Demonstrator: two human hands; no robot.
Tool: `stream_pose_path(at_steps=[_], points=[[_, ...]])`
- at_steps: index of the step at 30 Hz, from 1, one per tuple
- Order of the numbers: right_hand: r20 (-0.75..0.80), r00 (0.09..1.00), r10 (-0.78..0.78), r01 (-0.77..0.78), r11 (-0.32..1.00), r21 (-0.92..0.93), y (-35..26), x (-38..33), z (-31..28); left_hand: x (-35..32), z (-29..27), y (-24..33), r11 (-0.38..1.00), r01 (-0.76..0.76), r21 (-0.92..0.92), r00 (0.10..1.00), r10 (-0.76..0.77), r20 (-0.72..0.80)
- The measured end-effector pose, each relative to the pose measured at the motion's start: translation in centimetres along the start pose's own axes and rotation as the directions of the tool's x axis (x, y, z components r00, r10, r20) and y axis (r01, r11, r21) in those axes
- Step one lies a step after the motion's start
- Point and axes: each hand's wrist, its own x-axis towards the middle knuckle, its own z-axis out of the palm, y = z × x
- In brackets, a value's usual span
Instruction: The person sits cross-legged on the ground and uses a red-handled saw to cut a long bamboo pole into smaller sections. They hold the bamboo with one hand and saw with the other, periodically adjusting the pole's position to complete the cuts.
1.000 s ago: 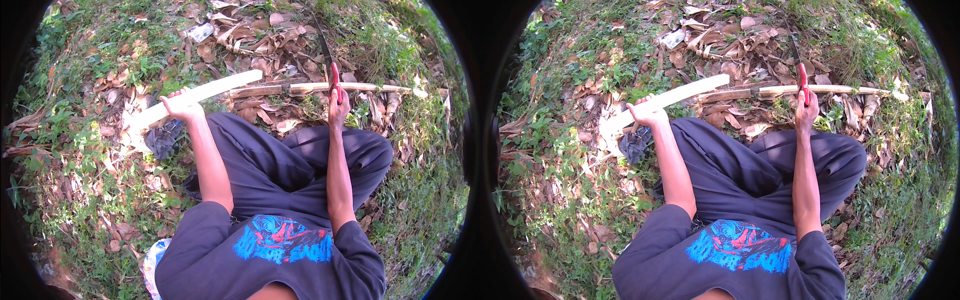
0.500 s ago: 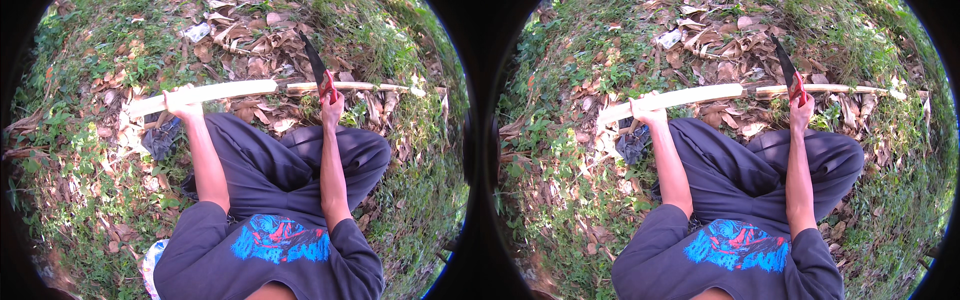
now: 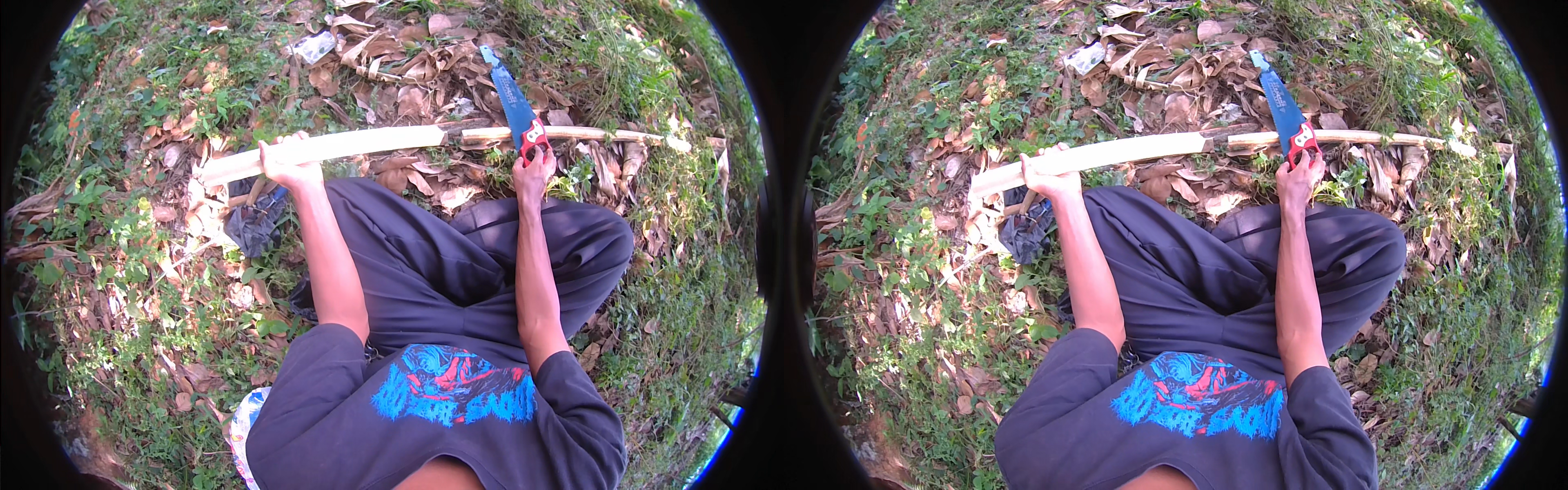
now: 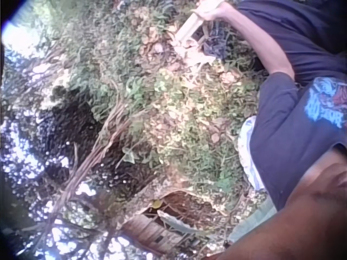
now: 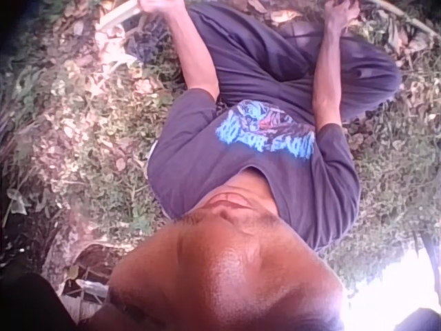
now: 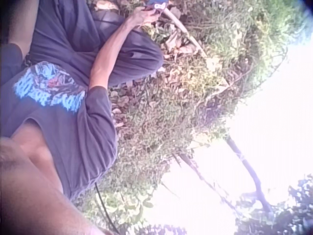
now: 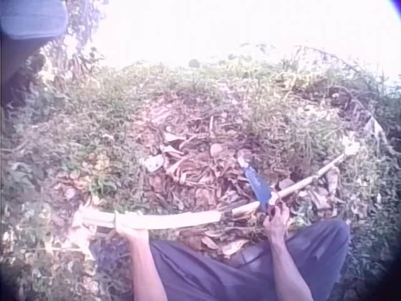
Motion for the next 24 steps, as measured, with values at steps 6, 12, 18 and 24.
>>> stream_pose_path(at_steps=[6,12,18,24], points=[[0.01,0.994,-0.109,0.109,0.993,0.037,-2.5,-0.3,-1.8,0.5,-0.6,0.2,1.0,-0.005,0.0,1.0,0.005,-0.028],[0.04,0.902,-0.429,0.35,0.785,0.511,-6.3,-1.3,-4.4,-0.5,1.3,0.0,0.992,0.123,0.018,0.992,-0.123,0.014],[0.414,0.652,-0.635,0.385,0.748,0.54,-13.3,-5.0,-6.6,-2.2,1.4,-1.1,0.952,0.295,0.083,0.918,-0.306,0.25],[0.579,0.603,-0.549,0.246,0.818,0.52,-14.2,-7.0,-7.6,-2.7,2.0,-2.1,0.933,0.354,0.067,0.89,-0.358,0.281]])
